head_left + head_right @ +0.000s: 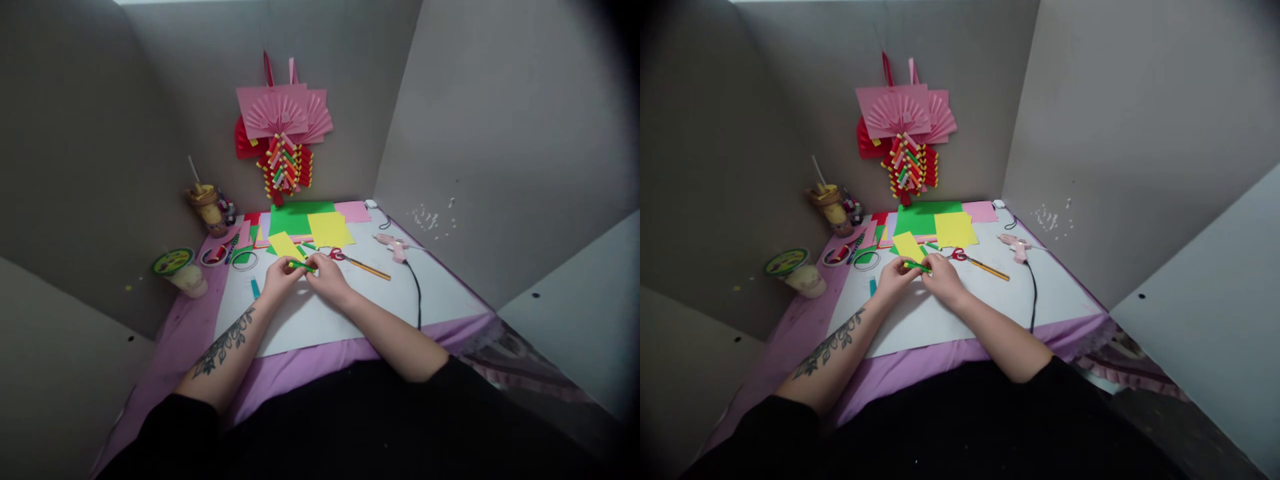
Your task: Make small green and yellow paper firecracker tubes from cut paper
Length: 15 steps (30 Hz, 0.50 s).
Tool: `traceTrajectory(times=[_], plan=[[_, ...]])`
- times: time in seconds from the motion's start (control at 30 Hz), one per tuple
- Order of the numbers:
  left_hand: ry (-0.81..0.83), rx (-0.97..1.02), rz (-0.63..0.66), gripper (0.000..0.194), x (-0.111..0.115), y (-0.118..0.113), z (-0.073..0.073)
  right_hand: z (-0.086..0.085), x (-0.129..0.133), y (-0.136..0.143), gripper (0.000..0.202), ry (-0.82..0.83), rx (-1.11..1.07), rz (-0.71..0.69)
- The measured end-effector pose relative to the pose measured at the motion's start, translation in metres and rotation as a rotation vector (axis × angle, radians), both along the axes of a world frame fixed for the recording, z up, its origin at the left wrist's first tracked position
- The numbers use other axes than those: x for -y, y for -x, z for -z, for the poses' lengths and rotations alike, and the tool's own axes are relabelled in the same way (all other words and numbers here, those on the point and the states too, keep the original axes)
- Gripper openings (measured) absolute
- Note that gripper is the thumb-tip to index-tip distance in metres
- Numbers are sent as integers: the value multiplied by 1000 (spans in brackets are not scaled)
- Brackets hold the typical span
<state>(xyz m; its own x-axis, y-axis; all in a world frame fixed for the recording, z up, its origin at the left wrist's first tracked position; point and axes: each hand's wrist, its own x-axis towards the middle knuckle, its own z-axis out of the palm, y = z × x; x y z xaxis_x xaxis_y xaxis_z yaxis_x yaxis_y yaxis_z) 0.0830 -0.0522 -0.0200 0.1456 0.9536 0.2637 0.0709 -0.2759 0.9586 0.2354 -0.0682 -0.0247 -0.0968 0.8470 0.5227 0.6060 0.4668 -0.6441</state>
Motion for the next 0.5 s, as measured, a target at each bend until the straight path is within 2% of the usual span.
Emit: traceTrajectory(times=[0.5], plan=[[9,-65,-37,24,1,-1,-1,-3,4,3,14,-39,82,7]])
